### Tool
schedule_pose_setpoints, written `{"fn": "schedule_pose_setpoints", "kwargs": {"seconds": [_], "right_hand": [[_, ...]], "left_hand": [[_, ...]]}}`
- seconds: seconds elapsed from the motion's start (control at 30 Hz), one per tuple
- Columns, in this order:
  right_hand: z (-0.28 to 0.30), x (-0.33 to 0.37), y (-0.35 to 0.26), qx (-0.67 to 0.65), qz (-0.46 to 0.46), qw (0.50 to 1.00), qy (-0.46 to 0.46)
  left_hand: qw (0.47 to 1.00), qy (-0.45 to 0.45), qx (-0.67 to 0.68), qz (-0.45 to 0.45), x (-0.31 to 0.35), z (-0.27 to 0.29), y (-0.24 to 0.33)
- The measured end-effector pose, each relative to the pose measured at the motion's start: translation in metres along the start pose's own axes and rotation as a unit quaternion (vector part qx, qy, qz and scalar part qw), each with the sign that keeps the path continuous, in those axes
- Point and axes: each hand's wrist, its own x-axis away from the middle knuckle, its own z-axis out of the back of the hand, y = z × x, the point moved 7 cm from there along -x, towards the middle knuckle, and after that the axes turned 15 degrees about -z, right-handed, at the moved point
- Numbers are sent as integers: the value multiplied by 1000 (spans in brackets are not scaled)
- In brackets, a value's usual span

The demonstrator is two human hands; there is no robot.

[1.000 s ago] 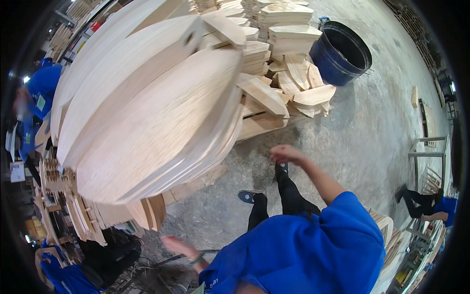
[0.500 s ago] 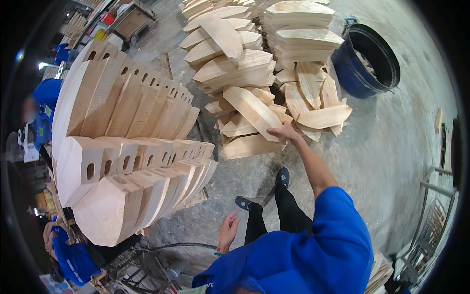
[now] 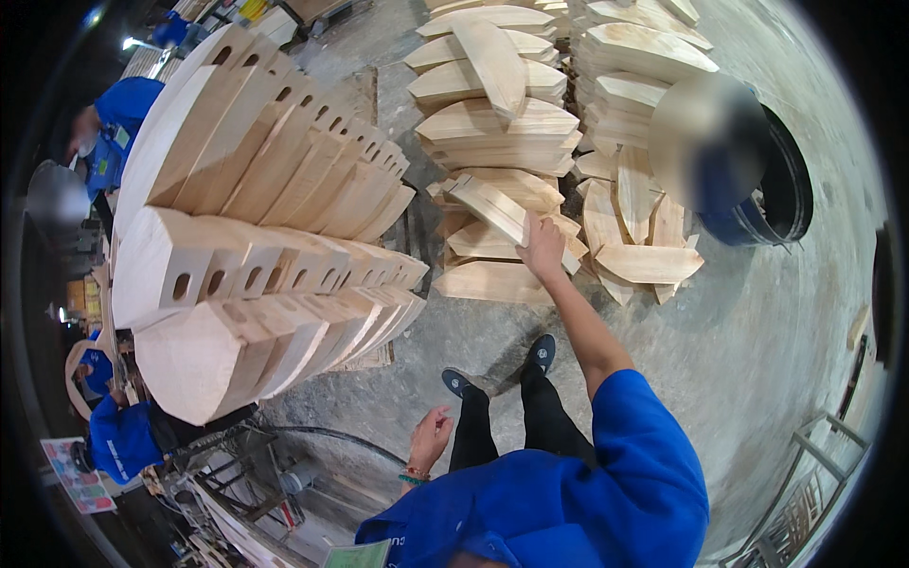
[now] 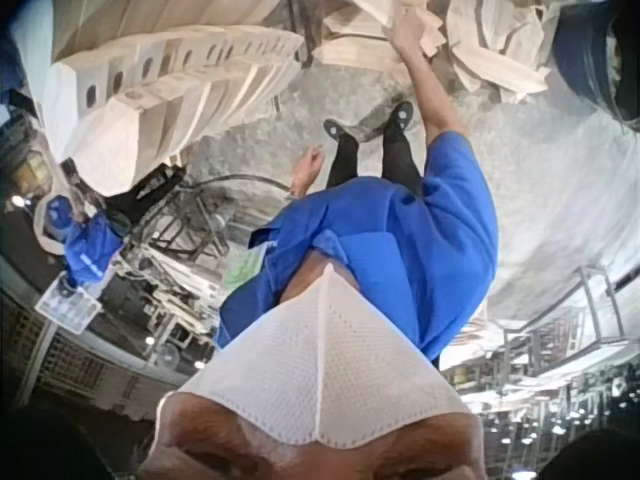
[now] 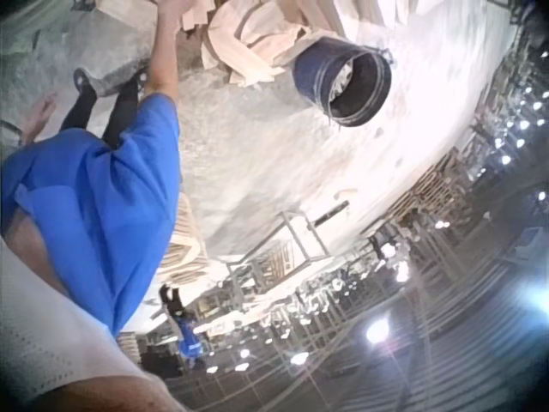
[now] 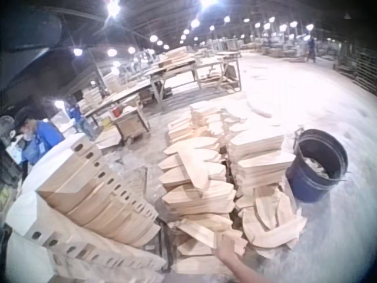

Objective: The person repeatedly picks up curved wooden parts from a pile on the floor and stacks them into neat piles. The person handles the parts by hand, turning them over and aligning them before placing them down. The task continues throughout the clip with no visible final destination for the stacked parts.

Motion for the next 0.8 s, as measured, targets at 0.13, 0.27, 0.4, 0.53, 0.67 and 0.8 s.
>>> {"fn": "schedule_pose_setpoints", "kwargs": {"seconds": [0.13,0.27,0.4,0.53,0.67,0.8], "right_hand": [[24,0,2,-174,-21,971,-162],[8,92,-3,-395,-160,752,-502],[28,165,17,-202,-51,915,-344],[20,259,-31,-125,45,903,-407],[18,351,-135,30,311,910,-273],[1,414,-231,-36,363,880,-305]], "left_hand": [[999,32,27,17,8,-1,-3],[963,55,262,37,20,-2,-33],[849,9,525,53,11,-27,-12],[655,24,718,232,17,-44,-16],[634,168,740,151,51,-6,-44],[623,441,641,85,117,87,-86]]}}
